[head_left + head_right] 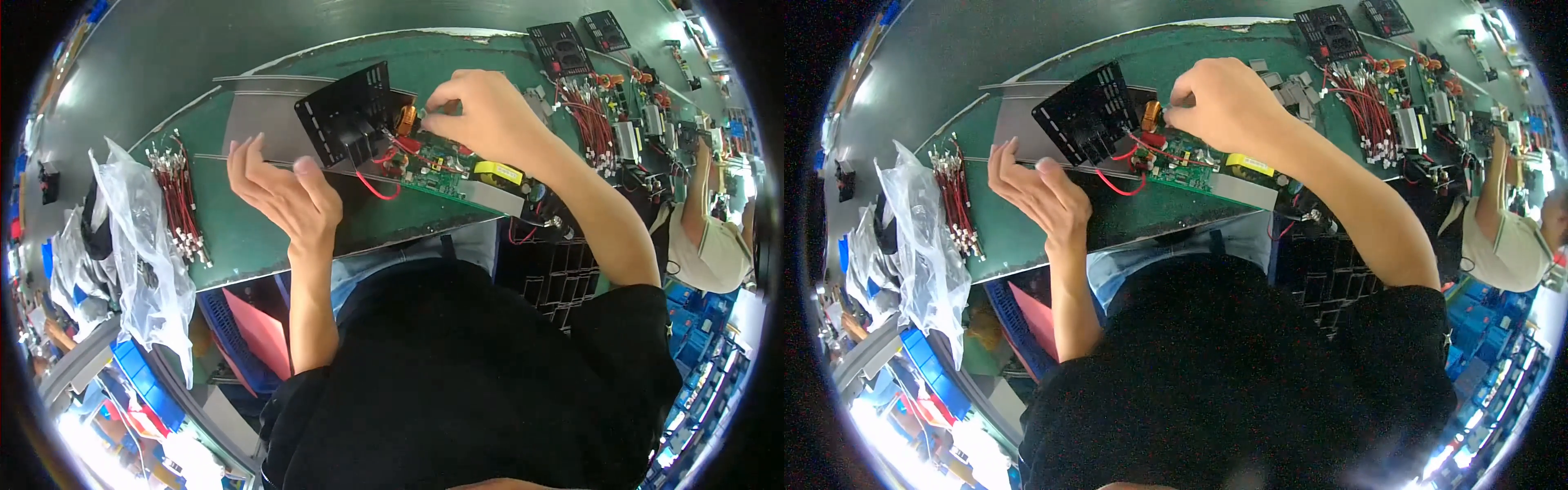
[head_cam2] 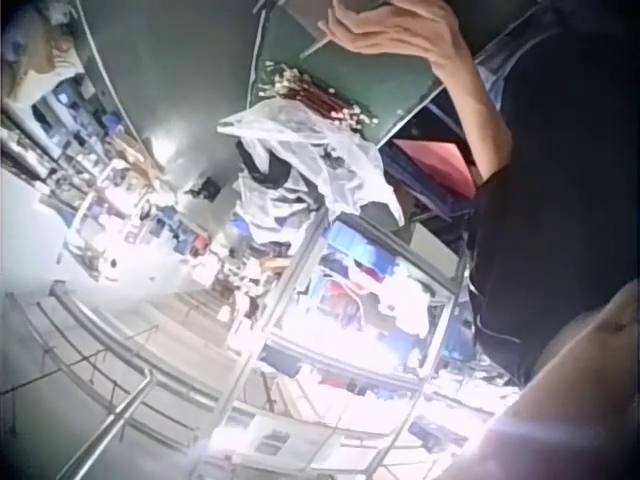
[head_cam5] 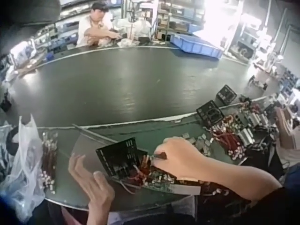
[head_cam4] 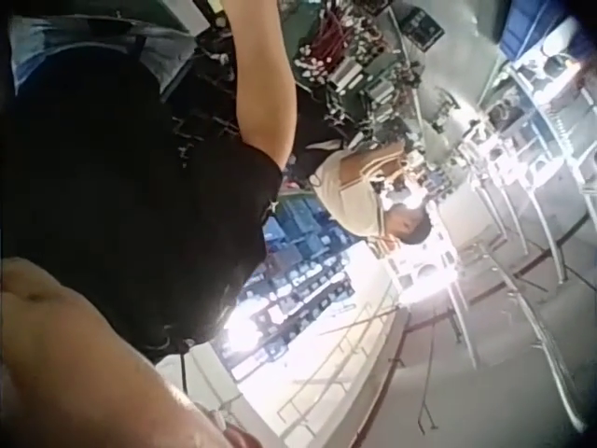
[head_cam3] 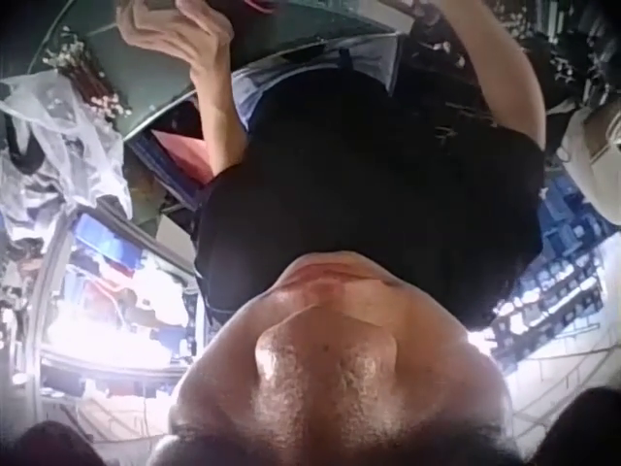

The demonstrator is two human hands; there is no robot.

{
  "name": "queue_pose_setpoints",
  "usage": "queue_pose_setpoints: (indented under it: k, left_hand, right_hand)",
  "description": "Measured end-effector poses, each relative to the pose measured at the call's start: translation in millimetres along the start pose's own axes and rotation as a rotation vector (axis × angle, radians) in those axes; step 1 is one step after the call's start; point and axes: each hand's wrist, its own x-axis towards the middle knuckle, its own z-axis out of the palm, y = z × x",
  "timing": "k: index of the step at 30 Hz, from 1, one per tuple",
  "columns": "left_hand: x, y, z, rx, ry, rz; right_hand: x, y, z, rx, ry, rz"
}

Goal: Assembling electronic components, circuit boards, and heat sinks into a housing for a power supply or inverter.

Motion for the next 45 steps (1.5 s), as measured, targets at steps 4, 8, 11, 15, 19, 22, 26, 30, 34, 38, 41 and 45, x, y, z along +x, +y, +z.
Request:
queue_pose_setpoints:
  k: [4,8,11,15,19,22,26,30,34,38,41,45]
  left_hand:
    - [-1.7,-3.9,5.4,0.026,0.005,0.014]
    - [-2.5,-6.8,4.0,-0.006,0.005,-0.013]
    - [-3.6,-6.8,5.4,-0.026,0.018,-0.007]
    - [-3.4,-7.0,4.5,-0.014,0.003,0.014]
    - [-4.4,-6.9,4.1,0.022,-0.034,0.022]
    - [-2.0,-4.1,3.6,0.046,-0.038,0.031]
    - [-2.0,-5.8,4.3,0.045,-0.048,0.042]
    - [-2.4,-4.1,5.4,0.058,-0.041,0.037]
    - [-2.6,-3.3,4.9,0.049,-0.031,0.035]
    - [-2.0,-2.7,4.6,0.044,-0.035,0.035]
    - [-2.3,-3.3,3.9,0.053,-0.047,0.034]
    - [-2.0,-2.2,4.9,0.060,-0.050,0.013]
  right_hand:
    - [6.5,-2.7,6.6,0.163,-0.006,0.106]
    - [8.8,-9.2,10.4,0.136,0.050,0.105]
    - [5.4,-2.3,14.6,0.047,0.090,-0.012]
    - [1.4,5.1,21.9,-0.168,0.217,-0.198]
    - [-5.6,-2.0,28.5,-0.091,0.227,-0.114]
    - [-6.6,-4.8,32.9,-0.090,0.296,-0.126]
    - [-9.0,-4.9,36.3,-0.085,0.360,-0.158]
    - [-11.0,-6.9,39.0,-0.046,0.344,-0.068]
    - [-11.1,-8.4,43.6,-0.072,0.365,-0.019]
    - [-10.5,-7.6,46.6,-0.210,0.437,-0.126]
    - [-10.3,-7.5,49.2,-0.264,0.457,-0.207]
    - [-9.8,-8.5,47.7,-0.305,0.418,-0.259]
